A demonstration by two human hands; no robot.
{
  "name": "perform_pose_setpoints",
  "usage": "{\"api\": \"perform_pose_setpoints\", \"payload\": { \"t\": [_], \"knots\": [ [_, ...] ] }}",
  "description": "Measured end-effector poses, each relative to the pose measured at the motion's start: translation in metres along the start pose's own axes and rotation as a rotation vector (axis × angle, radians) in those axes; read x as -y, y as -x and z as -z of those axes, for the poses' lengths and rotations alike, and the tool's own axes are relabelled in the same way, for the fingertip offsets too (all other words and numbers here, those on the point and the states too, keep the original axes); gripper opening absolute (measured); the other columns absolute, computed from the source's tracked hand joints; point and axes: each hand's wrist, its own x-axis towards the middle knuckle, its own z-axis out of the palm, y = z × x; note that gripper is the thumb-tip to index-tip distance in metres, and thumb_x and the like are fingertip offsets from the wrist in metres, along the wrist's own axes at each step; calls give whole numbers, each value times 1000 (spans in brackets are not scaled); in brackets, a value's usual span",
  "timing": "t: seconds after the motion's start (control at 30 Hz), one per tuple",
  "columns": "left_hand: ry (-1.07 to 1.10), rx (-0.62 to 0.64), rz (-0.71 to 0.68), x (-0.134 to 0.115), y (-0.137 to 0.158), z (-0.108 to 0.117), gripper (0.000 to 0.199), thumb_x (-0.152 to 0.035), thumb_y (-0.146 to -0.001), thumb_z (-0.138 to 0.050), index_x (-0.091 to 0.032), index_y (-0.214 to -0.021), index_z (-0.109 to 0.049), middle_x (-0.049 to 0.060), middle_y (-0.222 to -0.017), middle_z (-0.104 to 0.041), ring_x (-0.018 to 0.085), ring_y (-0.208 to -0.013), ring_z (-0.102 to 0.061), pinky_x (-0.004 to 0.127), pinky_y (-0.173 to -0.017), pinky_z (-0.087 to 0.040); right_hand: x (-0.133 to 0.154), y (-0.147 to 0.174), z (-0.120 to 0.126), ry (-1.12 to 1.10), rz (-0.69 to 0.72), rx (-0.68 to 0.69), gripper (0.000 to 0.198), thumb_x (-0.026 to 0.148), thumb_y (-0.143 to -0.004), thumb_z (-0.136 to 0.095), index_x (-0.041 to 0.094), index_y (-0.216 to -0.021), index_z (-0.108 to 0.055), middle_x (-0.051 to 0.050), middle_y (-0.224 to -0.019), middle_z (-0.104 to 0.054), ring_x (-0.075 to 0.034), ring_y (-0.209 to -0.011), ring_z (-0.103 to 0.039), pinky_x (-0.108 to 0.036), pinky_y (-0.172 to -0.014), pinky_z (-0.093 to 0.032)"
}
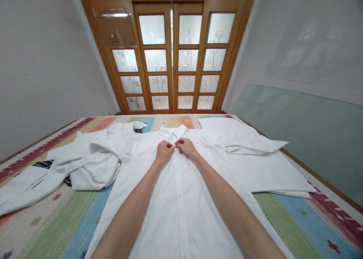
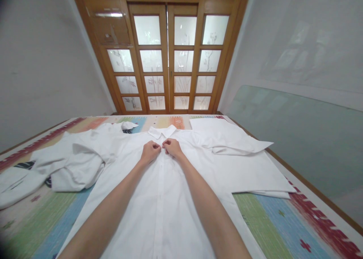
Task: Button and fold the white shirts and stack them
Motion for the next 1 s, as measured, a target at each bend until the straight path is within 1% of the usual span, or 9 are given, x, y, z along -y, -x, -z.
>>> {"api": "perform_pose_setpoints", "payload": {
  "t": [0.17, 0.33, 0.47, 0.67, 0.8, 0.93, 1.0],
  "knots": [
    [-12, -6, -13, 3, 0, -4, 13, -18, -74, -59, -14, -70, -71, 4, -77, -65, 14, -73, -60, 25, -71, -44, 1, 1, 0, -17, -3, 2, 14, 5, -67, -52, 16, -68, -61, 4, -57, -66, -6, -35, -49, -16, -35, -32],
    [8, -26, -26, 4, 2, -5, 13, -26, -74, -65, -14, -71, -70, 5, -77, -64, 14, -72, -58, 26, -70, -43, 2, 1, 0, -17, -22, -4, 13, 7, -68, -52, 16, -69, -61, 3, -56, -66, -6, -35, -50, -16, -35, -31],
    [-2, -26, -37, 4, 3, -5, 15, -29, -75, -67, -15, -71, -68, 5, -77, -63, 14, -72, -58, 26, -71, -43, 6, 2, 0, -11, -47, -5, 14, 7, -70, -51, 16, -70, -62, 4, -51, -64, -5, -32, -46, -15, -34, -29],
    [-27, -25, 17, 0, 2, -6, 13, -29, -73, -68, -16, -72, -69, 5, -78, -65, 16, -75, -60, 27, -71, -43, 6, 0, 0, -46, -58, -1, 12, 8, -68, -52, 16, -69, -61, 3, -55, -66, -5, -31, -46, -15, -33, -30],
    [-66, -36, 81, -4, 3, -10, 19, -34, -75, -66, -16, -71, -68, 7, -79, -65, 19, -77, -62, 29, -71, -43, 1, -3, 0, -98, -65, 4, 12, 8, -67, -52, 16, -69, -60, 4, -54, -65, -5, -32, -46, -15, -33, -30],
    [-133, -47, 75, -8, 5, -13, 19, -34, -78, -63, -16, -73, -66, 9, -85, -65, 21, -81, -62, 31, -73, -42, -2, -6, -1, -103, -66, 6, 13, 7, -65, -52, 16, -69, -60, 6, -47, -59, -5, -31, -45, -15, -33, -30],
    [-165, -58, 54, -9, 7, -14, 18, -34, -78, -62, -17, -75, -64, 9, -88, -64, 22, -84, -61, 31, -75, -42, -2, -6, -1, -105, -69, 4, 13, 7, -65, -53, 16, -69, -61, 6, -49, -60, -5, -31, -45, -15, -33, -31]
  ]
}}
